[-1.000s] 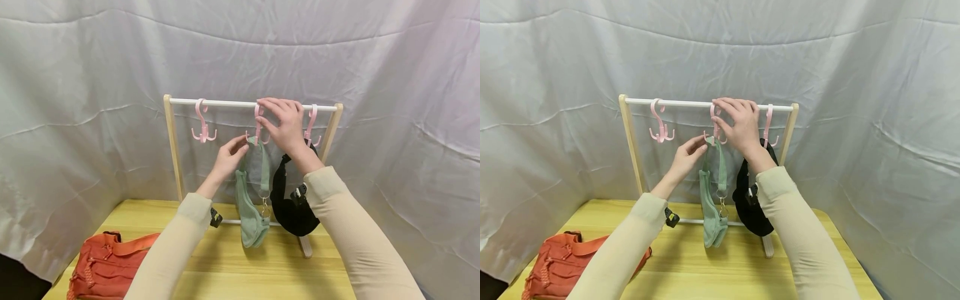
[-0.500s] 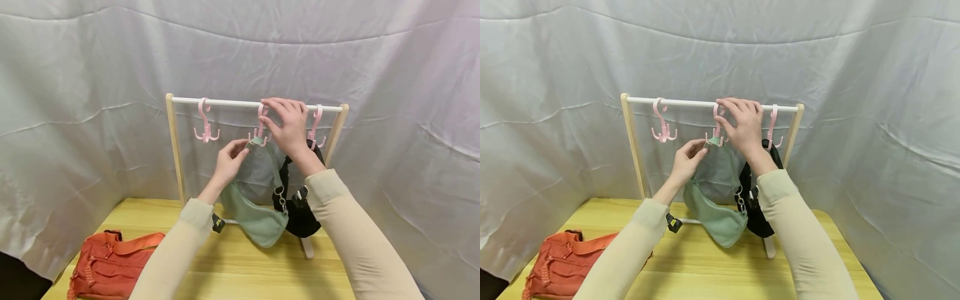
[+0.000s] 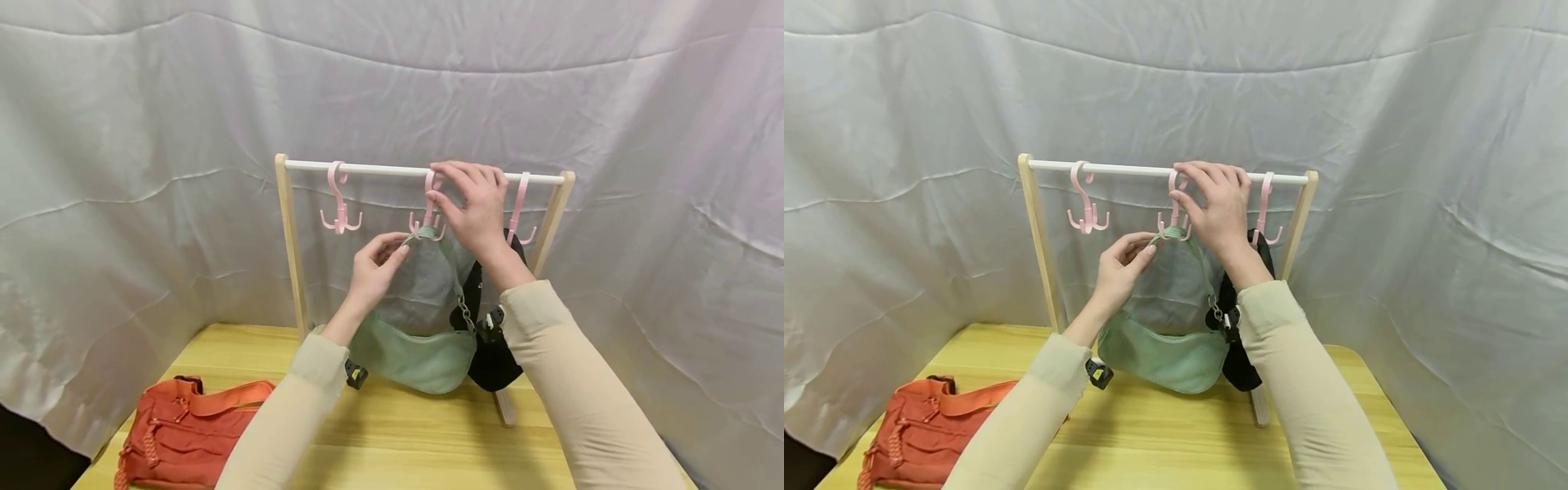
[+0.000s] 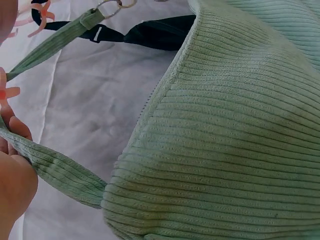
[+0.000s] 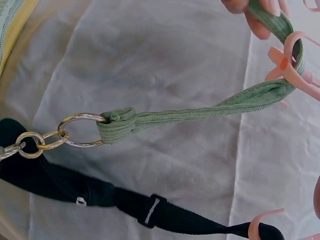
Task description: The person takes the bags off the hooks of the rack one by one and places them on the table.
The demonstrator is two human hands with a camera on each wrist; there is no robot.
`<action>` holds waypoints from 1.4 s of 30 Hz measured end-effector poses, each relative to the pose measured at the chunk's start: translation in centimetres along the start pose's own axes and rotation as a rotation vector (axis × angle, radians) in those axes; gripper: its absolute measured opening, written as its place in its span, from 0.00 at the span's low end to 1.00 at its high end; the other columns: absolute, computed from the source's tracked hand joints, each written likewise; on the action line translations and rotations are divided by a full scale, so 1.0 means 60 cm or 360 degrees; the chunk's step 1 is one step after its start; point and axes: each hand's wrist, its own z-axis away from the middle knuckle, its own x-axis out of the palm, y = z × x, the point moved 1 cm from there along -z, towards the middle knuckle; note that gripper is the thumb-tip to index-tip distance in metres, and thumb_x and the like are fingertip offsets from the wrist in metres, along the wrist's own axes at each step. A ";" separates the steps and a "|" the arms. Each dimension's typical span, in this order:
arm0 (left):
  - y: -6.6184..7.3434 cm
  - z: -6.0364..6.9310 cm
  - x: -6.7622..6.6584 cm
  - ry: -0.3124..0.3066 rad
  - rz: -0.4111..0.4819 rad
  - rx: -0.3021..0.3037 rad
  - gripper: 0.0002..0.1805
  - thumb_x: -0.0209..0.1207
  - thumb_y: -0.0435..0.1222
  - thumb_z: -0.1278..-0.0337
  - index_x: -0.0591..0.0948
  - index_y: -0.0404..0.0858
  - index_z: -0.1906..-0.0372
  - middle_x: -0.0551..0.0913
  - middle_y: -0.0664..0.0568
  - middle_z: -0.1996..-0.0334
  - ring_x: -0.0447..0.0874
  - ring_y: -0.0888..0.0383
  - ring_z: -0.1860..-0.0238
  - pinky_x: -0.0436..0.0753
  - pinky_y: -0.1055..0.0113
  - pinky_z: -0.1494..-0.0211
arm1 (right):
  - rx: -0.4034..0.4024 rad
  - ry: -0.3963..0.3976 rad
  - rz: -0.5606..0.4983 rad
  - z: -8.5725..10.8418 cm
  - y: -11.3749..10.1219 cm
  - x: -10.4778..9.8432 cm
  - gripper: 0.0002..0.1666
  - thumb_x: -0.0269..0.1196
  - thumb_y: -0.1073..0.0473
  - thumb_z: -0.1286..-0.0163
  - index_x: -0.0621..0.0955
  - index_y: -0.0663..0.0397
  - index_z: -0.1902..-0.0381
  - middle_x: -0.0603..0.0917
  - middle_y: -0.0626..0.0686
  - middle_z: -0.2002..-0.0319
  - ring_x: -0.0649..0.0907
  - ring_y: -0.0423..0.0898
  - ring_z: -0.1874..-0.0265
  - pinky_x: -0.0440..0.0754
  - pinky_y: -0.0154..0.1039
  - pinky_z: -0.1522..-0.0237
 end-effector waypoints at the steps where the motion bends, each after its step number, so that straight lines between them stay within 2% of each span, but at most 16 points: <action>1: 0.001 0.001 -0.001 -0.0003 0.0003 0.0001 0.13 0.63 0.26 0.31 0.84 0.27 0.46 0.86 0.29 0.53 0.85 0.64 0.63 0.81 0.76 0.61 | 0.0003 0.0002 -0.0004 0.000 0.000 0.000 0.23 0.74 0.52 0.34 0.87 0.52 0.42 0.88 0.53 0.45 0.79 0.56 0.48 0.61 0.57 0.35; 8: 0.010 0.000 -0.004 0.0009 0.0025 -0.0014 0.13 0.64 0.26 0.32 0.84 0.28 0.46 0.86 0.34 0.57 0.77 0.64 0.72 0.76 0.75 0.70 | 0.0020 0.0007 -0.0022 0.000 0.000 0.000 0.23 0.74 0.52 0.33 0.87 0.52 0.42 0.88 0.53 0.45 0.79 0.55 0.48 0.60 0.56 0.34; 18: 0.019 -0.005 -0.007 0.0084 0.0184 -0.0086 0.15 0.66 0.22 0.37 0.84 0.25 0.46 0.87 0.53 0.64 0.75 0.66 0.74 0.75 0.76 0.71 | 0.0037 -0.0024 -0.0029 0.004 -0.003 0.003 0.23 0.73 0.52 0.32 0.87 0.52 0.42 0.87 0.54 0.44 0.79 0.56 0.47 0.60 0.57 0.34; 23: 0.025 -0.011 -0.007 0.0122 0.0229 -0.0076 0.14 0.66 0.23 0.37 0.85 0.24 0.47 0.87 0.55 0.67 0.73 0.66 0.76 0.73 0.76 0.73 | 0.0035 -0.0029 -0.0023 0.002 -0.004 0.005 0.23 0.73 0.51 0.32 0.86 0.52 0.41 0.87 0.53 0.44 0.79 0.56 0.46 0.60 0.56 0.34; 34: 0.033 -0.023 -0.004 0.0169 0.0216 -0.0037 0.14 0.66 0.23 0.36 0.85 0.23 0.48 0.87 0.61 0.70 0.73 0.67 0.77 0.73 0.76 0.73 | 0.0036 -0.0011 -0.0028 0.000 -0.007 0.008 0.23 0.73 0.51 0.32 0.87 0.52 0.42 0.87 0.54 0.44 0.79 0.56 0.46 0.60 0.56 0.34; 42: 0.035 -0.027 -0.003 0.0183 0.0193 -0.0042 0.13 0.66 0.24 0.36 0.85 0.24 0.48 0.84 0.59 0.73 0.72 0.67 0.77 0.72 0.77 0.74 | 0.0037 -0.0014 -0.0021 0.002 -0.009 0.010 0.23 0.73 0.51 0.32 0.87 0.52 0.42 0.87 0.53 0.44 0.79 0.56 0.46 0.60 0.57 0.34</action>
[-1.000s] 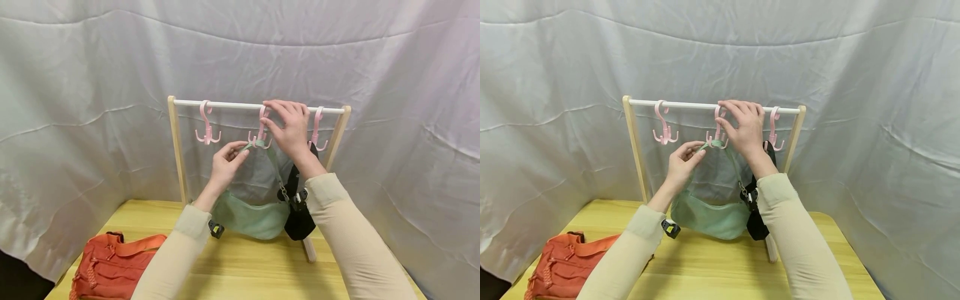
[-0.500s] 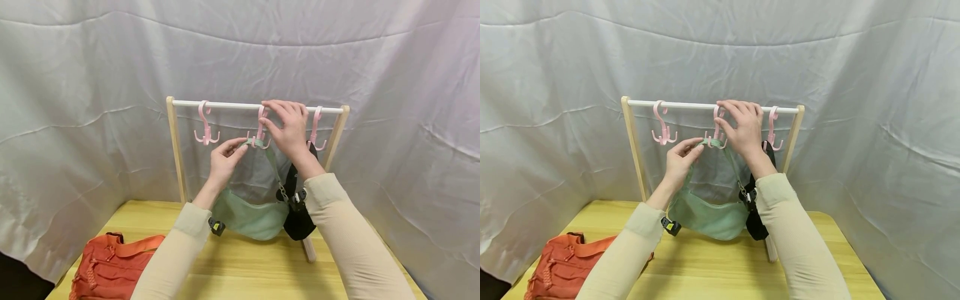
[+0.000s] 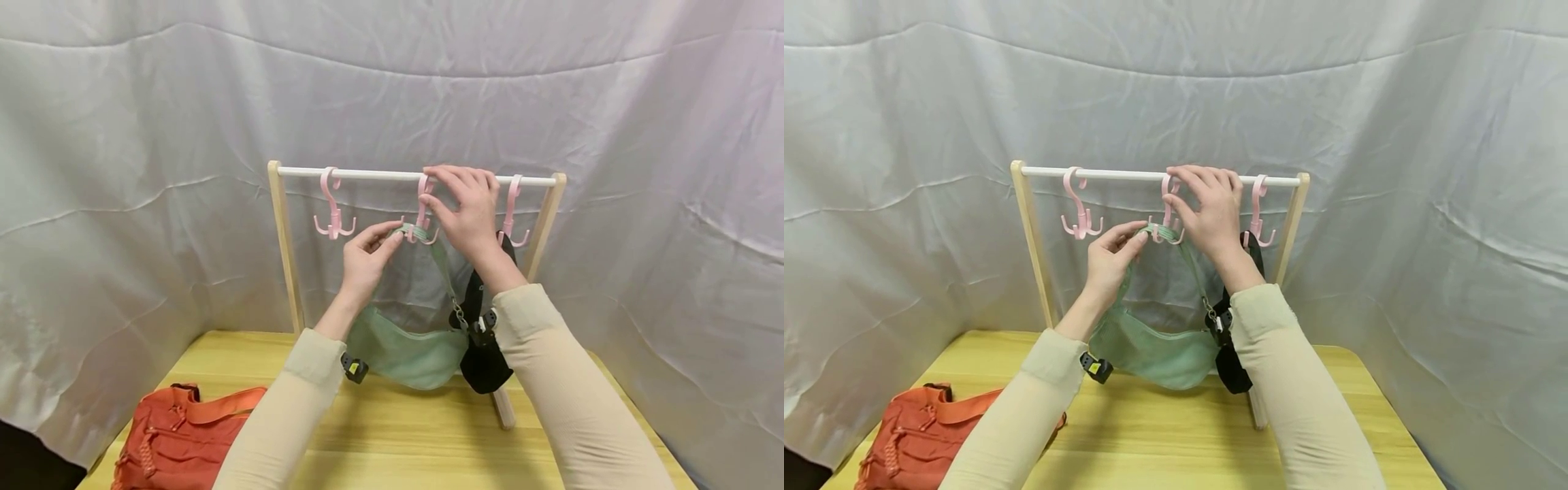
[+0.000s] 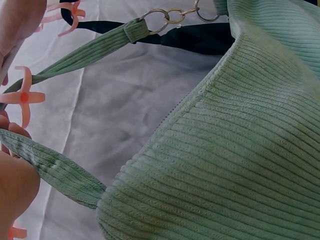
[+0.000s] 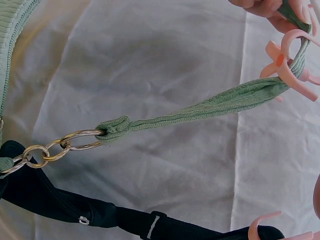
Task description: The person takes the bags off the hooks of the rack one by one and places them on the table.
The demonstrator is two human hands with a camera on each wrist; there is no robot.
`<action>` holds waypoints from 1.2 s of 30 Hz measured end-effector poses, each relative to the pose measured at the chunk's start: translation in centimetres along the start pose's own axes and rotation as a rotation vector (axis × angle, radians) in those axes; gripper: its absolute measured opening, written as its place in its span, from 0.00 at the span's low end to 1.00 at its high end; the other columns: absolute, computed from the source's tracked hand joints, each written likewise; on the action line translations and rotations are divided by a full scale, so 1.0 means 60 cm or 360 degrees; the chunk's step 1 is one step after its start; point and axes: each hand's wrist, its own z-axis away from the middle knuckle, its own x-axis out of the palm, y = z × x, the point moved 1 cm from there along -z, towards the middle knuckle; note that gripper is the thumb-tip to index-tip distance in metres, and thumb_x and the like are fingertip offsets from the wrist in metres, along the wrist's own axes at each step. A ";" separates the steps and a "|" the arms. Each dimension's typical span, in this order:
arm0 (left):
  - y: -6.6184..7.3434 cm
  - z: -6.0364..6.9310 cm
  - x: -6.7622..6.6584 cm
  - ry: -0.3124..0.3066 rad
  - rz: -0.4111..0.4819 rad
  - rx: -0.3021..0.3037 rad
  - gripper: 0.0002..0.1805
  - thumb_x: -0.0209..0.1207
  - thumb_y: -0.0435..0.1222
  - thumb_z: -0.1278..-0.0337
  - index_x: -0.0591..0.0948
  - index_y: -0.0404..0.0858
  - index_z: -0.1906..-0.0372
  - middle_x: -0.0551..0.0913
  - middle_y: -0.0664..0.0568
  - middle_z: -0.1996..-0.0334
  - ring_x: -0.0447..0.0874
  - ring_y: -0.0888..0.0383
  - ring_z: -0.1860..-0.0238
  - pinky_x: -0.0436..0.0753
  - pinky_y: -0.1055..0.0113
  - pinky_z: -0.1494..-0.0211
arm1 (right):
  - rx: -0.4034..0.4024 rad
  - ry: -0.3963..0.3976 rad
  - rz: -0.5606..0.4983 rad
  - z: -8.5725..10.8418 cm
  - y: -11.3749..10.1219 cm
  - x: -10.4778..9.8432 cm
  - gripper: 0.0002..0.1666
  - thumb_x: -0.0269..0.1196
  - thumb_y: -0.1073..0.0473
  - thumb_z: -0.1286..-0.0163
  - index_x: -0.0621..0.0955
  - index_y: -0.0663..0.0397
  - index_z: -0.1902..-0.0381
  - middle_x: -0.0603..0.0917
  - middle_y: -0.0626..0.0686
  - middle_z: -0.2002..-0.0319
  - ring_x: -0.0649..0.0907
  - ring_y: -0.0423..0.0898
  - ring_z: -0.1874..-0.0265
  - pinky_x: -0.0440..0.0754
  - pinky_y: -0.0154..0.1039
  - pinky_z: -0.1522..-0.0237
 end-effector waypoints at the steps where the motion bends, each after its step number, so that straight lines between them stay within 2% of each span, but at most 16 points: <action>1: 0.001 -0.001 0.000 -0.0001 -0.0003 0.0003 0.13 0.66 0.24 0.36 0.85 0.24 0.48 0.84 0.59 0.72 0.72 0.67 0.77 0.71 0.77 0.74 | 0.0000 0.0002 -0.0002 0.000 0.000 0.000 0.23 0.73 0.51 0.32 0.87 0.52 0.42 0.87 0.53 0.44 0.79 0.56 0.46 0.60 0.57 0.34; 13: 0.006 -0.010 0.003 -0.0015 0.0003 0.0027 0.13 0.65 0.24 0.35 0.85 0.24 0.47 0.83 0.62 0.74 0.71 0.67 0.77 0.71 0.77 0.74 | -0.0012 0.0009 0.0004 -0.002 -0.002 0.004 0.23 0.73 0.51 0.32 0.87 0.51 0.42 0.87 0.53 0.44 0.79 0.56 0.46 0.61 0.57 0.34; 26: 0.008 -0.016 0.002 -0.0023 -0.0009 0.0035 0.13 0.65 0.24 0.35 0.85 0.23 0.48 0.82 0.60 0.75 0.71 0.67 0.77 0.71 0.77 0.74 | 0.0000 0.0011 -0.0005 -0.003 -0.008 0.006 0.22 0.73 0.51 0.32 0.87 0.52 0.42 0.87 0.53 0.44 0.79 0.56 0.46 0.60 0.57 0.34; 36: 0.007 -0.025 0.001 -0.0021 -0.0013 0.0006 0.13 0.66 0.24 0.35 0.85 0.24 0.48 0.85 0.58 0.71 0.74 0.67 0.76 0.74 0.77 0.72 | 0.0036 0.0036 -0.0013 -0.005 -0.009 0.012 0.24 0.76 0.53 0.36 0.88 0.51 0.44 0.88 0.53 0.45 0.79 0.56 0.47 0.60 0.56 0.33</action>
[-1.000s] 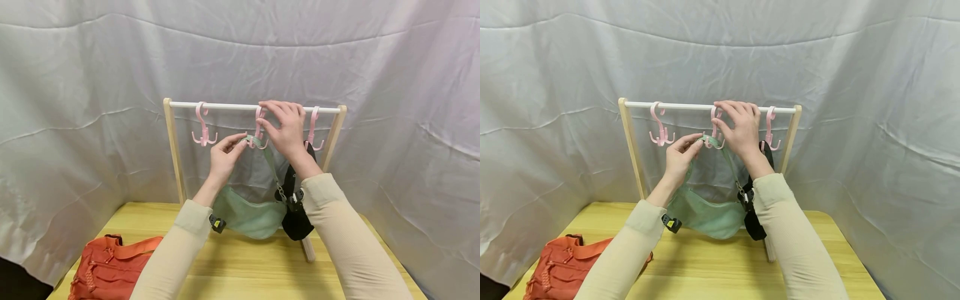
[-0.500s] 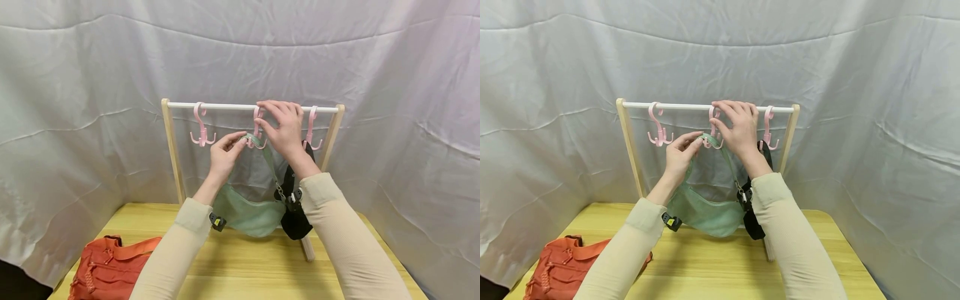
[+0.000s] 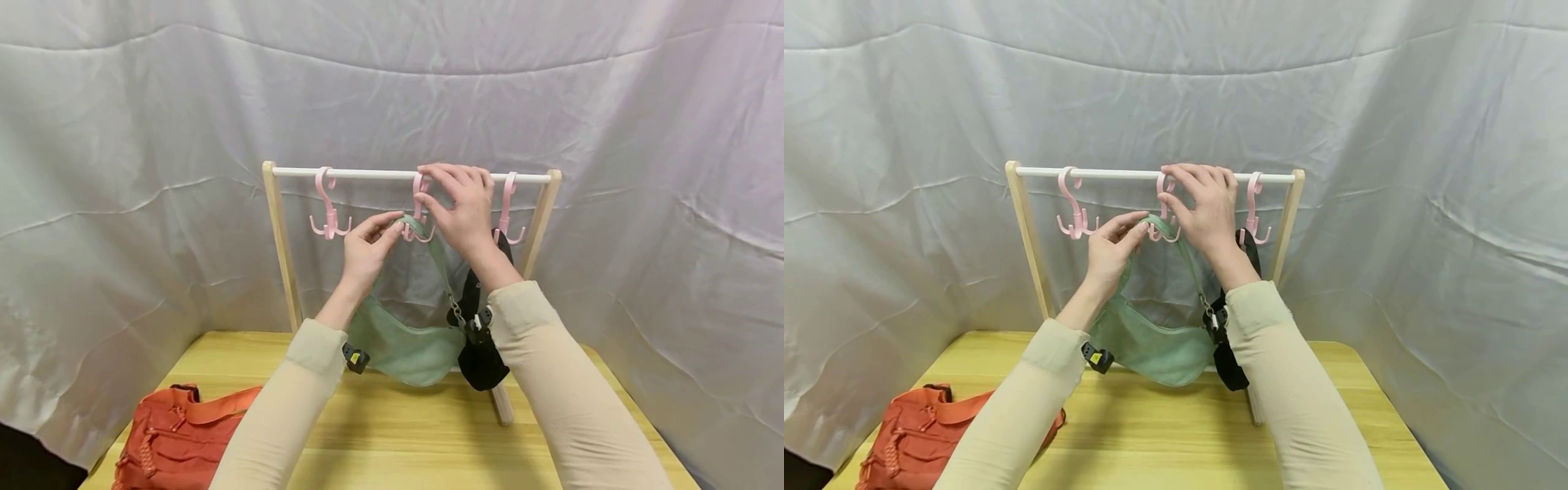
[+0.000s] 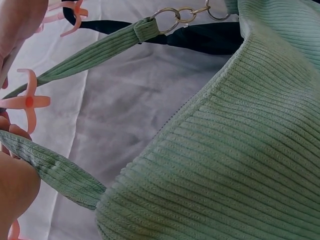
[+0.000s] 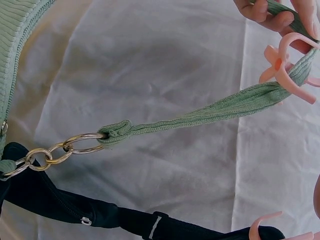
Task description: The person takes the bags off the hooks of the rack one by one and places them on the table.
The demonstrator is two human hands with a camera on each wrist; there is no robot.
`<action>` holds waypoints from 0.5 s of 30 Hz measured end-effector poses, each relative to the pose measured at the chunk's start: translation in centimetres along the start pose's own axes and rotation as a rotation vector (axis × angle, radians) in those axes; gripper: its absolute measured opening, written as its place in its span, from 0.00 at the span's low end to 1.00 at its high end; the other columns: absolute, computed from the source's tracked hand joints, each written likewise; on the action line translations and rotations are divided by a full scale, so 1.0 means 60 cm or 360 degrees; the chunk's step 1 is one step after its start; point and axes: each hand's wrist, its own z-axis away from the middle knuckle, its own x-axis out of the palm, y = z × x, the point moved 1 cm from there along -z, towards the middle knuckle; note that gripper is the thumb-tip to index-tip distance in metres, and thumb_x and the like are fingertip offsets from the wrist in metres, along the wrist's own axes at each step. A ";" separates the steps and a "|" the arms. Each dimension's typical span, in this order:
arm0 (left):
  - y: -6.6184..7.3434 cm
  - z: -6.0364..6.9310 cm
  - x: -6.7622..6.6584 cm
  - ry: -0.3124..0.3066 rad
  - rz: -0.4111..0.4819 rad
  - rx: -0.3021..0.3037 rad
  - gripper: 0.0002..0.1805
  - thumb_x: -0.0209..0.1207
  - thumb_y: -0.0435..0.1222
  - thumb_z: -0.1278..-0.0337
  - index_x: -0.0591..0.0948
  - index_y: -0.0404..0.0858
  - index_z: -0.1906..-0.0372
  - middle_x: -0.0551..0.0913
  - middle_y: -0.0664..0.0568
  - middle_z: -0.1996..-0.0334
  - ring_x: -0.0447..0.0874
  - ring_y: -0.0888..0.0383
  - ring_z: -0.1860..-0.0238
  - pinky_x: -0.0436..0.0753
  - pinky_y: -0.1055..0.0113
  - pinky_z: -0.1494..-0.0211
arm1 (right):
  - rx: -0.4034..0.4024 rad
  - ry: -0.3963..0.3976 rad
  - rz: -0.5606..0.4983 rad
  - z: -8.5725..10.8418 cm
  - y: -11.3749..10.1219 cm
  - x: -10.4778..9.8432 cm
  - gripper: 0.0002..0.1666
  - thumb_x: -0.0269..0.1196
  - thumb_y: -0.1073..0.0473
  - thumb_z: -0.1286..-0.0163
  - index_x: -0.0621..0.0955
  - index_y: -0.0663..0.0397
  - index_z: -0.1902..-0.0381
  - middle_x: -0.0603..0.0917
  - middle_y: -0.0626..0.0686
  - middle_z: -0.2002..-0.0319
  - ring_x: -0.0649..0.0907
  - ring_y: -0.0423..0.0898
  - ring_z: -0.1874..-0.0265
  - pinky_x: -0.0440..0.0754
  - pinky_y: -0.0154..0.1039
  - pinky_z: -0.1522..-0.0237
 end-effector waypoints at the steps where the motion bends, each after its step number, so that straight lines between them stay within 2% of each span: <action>1: 0.000 0.000 0.000 -0.0001 0.0000 -0.0007 0.13 0.66 0.24 0.35 0.85 0.24 0.48 0.85 0.58 0.70 0.74 0.67 0.76 0.74 0.77 0.72 | 0.0002 0.0002 -0.0001 0.000 0.001 0.001 0.24 0.76 0.53 0.37 0.88 0.51 0.44 0.88 0.53 0.45 0.79 0.56 0.47 0.60 0.56 0.33; 5: -0.001 -0.001 0.001 -0.0004 0.0002 -0.0015 0.13 0.66 0.24 0.36 0.85 0.24 0.47 0.86 0.57 0.69 0.75 0.67 0.75 0.75 0.77 0.72 | 0.0003 0.0006 -0.0003 0.002 0.002 0.003 0.24 0.76 0.53 0.37 0.88 0.51 0.44 0.88 0.53 0.45 0.79 0.56 0.47 0.60 0.56 0.33; 15: 0.001 -0.005 0.004 -0.0042 -0.0006 0.0046 0.13 0.66 0.24 0.36 0.85 0.22 0.48 0.86 0.63 0.72 0.73 0.68 0.76 0.72 0.77 0.73 | -0.0023 0.0019 0.0006 0.002 -0.001 0.003 0.24 0.75 0.51 0.37 0.88 0.51 0.44 0.88 0.53 0.45 0.79 0.56 0.48 0.61 0.56 0.34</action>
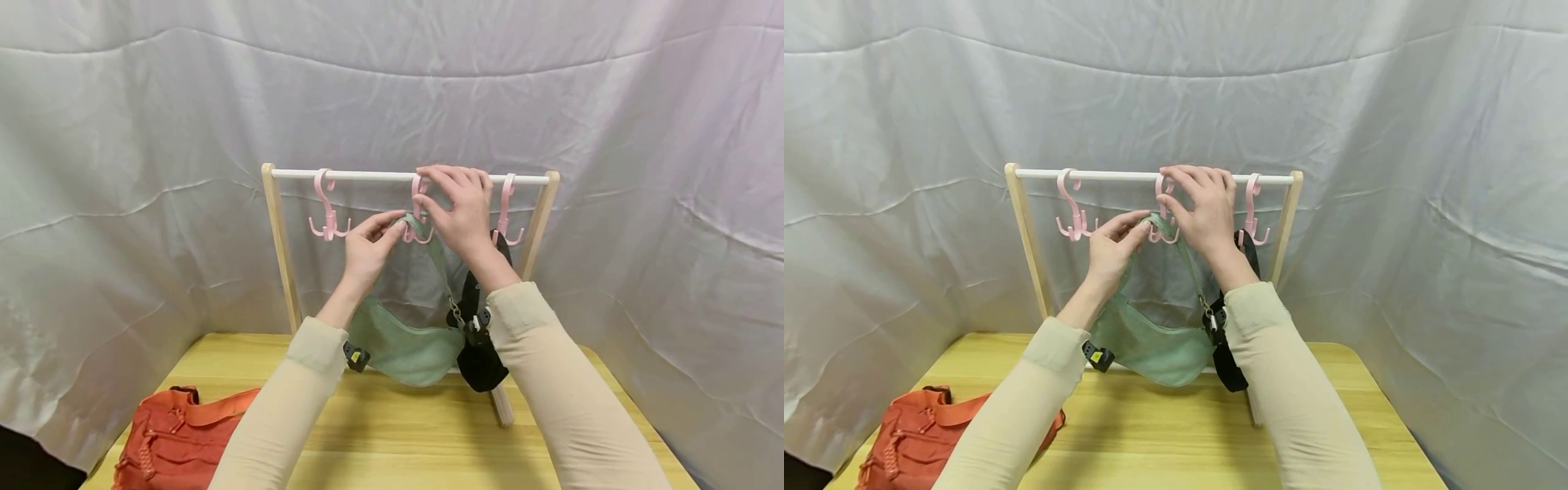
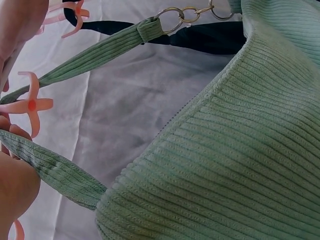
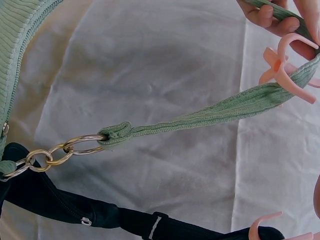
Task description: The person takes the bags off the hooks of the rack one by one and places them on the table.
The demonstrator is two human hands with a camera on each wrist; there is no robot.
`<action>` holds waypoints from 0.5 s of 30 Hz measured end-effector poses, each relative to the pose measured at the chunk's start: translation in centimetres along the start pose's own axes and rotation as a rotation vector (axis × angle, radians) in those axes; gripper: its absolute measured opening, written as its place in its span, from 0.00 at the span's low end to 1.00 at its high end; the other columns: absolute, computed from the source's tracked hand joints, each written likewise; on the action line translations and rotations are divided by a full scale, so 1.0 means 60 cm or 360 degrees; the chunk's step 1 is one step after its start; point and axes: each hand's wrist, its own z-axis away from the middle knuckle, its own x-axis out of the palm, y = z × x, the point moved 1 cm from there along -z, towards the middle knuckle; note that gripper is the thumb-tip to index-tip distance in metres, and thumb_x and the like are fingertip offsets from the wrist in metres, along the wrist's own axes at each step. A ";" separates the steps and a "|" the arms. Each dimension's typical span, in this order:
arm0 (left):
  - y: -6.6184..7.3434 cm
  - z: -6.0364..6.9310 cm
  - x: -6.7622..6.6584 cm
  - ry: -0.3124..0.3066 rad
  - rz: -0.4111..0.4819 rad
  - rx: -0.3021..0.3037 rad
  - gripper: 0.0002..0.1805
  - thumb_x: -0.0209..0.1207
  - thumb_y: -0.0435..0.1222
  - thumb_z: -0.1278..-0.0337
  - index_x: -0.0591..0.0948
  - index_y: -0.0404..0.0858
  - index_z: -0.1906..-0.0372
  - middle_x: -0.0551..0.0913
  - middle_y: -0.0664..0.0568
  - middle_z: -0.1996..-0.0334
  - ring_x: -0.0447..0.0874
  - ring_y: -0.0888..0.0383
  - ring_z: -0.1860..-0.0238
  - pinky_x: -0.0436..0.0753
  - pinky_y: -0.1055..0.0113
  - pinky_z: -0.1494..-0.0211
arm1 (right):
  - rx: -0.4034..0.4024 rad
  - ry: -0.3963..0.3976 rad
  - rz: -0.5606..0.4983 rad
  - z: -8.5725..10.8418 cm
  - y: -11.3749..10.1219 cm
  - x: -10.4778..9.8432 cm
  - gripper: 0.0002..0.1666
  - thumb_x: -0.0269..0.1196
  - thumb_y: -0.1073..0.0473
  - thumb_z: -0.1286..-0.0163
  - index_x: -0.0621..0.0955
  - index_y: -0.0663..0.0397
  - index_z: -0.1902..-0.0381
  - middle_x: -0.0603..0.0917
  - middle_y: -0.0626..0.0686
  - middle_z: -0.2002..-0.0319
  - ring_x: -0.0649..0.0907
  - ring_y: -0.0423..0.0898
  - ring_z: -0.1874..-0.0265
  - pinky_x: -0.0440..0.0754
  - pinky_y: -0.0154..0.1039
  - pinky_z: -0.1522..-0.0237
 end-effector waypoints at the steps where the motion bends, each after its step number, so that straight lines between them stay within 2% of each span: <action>1: 0.000 0.000 0.000 -0.0002 0.0000 0.0001 0.13 0.66 0.24 0.37 0.85 0.22 0.48 0.86 0.62 0.72 0.74 0.68 0.76 0.72 0.77 0.73 | -0.0001 0.0000 0.0000 0.000 -0.001 0.000 0.24 0.75 0.51 0.36 0.88 0.51 0.44 0.88 0.53 0.45 0.79 0.56 0.47 0.61 0.56 0.34; 15: 0.012 -0.008 -0.001 -0.0023 -0.0051 0.0019 0.14 0.68 0.24 0.38 0.86 0.25 0.48 0.90 0.46 0.64 0.82 0.67 0.69 0.80 0.76 0.66 | 0.0015 -0.0015 0.0002 -0.004 -0.004 0.003 0.23 0.75 0.51 0.35 0.88 0.51 0.44 0.88 0.53 0.45 0.79 0.56 0.46 0.61 0.56 0.34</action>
